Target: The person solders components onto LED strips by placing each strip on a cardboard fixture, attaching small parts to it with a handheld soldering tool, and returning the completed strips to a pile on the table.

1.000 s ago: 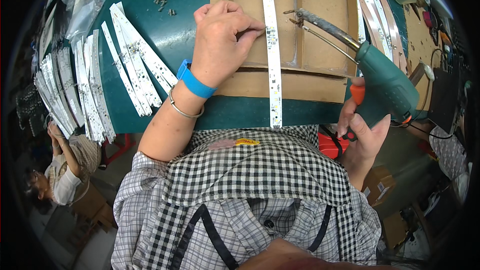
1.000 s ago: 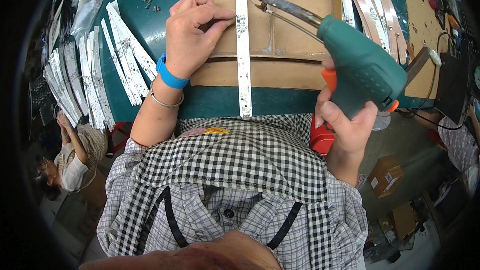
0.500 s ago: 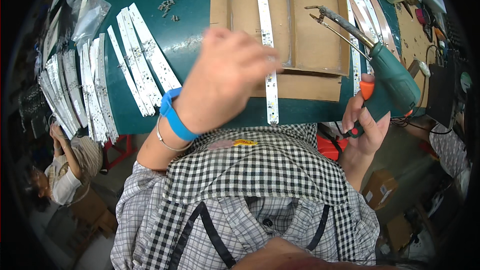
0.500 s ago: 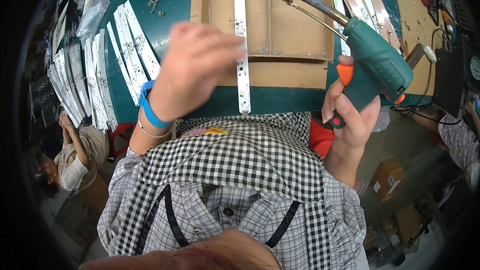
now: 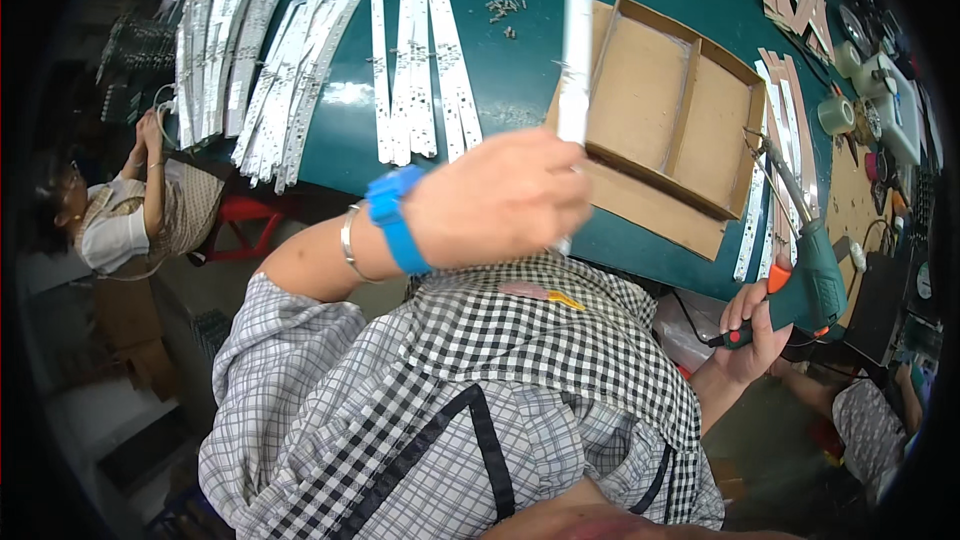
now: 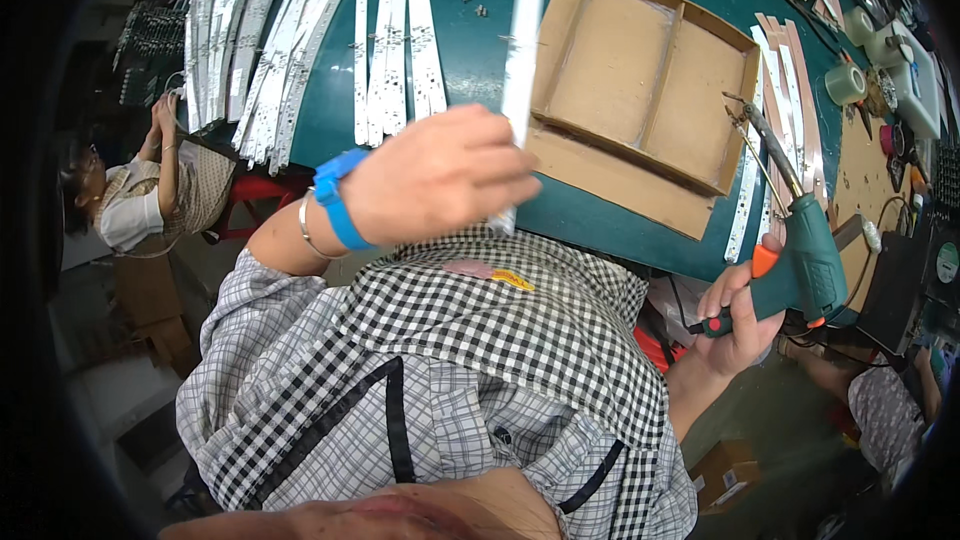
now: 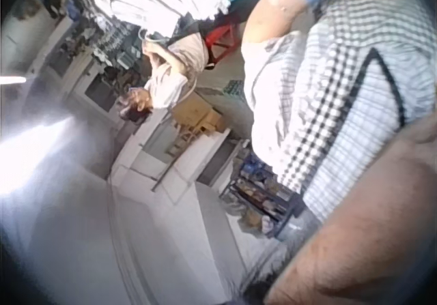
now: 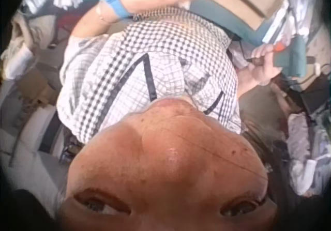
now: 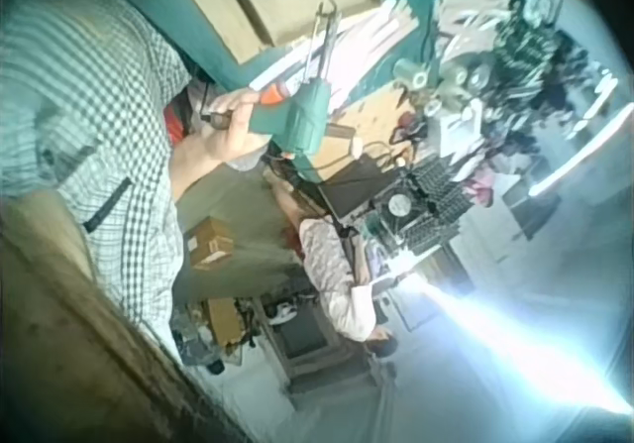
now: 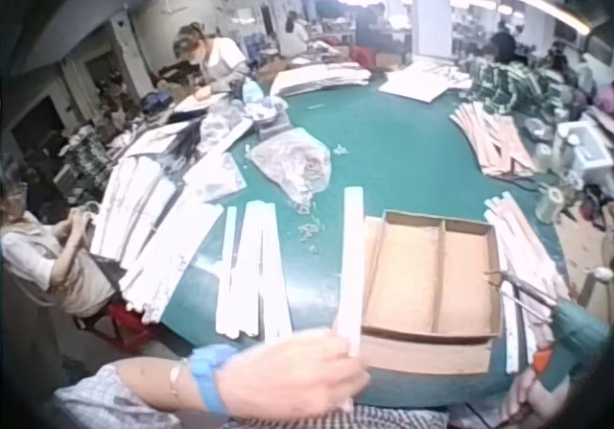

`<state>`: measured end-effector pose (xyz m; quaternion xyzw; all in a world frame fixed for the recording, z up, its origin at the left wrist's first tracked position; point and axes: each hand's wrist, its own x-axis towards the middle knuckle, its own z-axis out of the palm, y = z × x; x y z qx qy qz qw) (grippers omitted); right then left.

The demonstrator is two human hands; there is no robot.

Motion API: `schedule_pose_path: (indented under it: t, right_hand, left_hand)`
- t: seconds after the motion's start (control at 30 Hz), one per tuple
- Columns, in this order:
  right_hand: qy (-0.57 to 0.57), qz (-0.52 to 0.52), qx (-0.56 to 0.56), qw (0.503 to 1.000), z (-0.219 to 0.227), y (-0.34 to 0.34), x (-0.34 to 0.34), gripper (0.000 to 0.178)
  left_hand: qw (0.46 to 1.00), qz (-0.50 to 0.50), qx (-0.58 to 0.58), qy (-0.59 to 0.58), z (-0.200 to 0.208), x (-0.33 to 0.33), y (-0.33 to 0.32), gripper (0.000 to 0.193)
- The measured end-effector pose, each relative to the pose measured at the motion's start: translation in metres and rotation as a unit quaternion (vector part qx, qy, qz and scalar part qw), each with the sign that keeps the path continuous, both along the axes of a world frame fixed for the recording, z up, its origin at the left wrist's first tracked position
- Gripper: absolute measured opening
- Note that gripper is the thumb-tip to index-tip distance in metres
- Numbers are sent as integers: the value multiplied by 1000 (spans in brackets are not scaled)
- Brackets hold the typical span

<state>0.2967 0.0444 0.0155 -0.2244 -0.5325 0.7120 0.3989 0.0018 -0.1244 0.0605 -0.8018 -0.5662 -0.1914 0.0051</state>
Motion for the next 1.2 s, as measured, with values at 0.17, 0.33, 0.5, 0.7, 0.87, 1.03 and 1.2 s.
schedule_pose_path:
  t: [0.17, 0.33, 0.5, 0.7, 0.87, 1.03, 1.2]
  right_hand:
    - [11, 12, -45, 999, -4, -2, -10, 60]
    - [11, 18, -40, 999, -2, -9, -20, 59]
    - [-3, -14, -35, 999, -1, -15, -13, 59]
    - [18, -39, -18, 999, 1, -23, -9, 59]
    - [13, -10, -3, 1000, 13, -39, -15, 55]
    - [-26, -25, -34, 999, -24, -29, 17, 11]
    - [-46, 58, 46, 996, -65, 18, 63, 16]
  left_hand:
    - [994, 102, -13, 22, -24, -71, -34, 26]
    - [987, 152, -58, -15, -50, -108, -46, 27]
    - [988, 142, -19, -62, -14, -73, -48, 43]
    - [868, -146, 300, -367, 80, 17, -51, 23]
    - [707, -286, 413, -497, 98, 37, -41, 14]
    - [522, -382, 493, -582, 103, 105, -10, 15]
    - [458, -532, 469, -537, 119, 136, 40, 19]
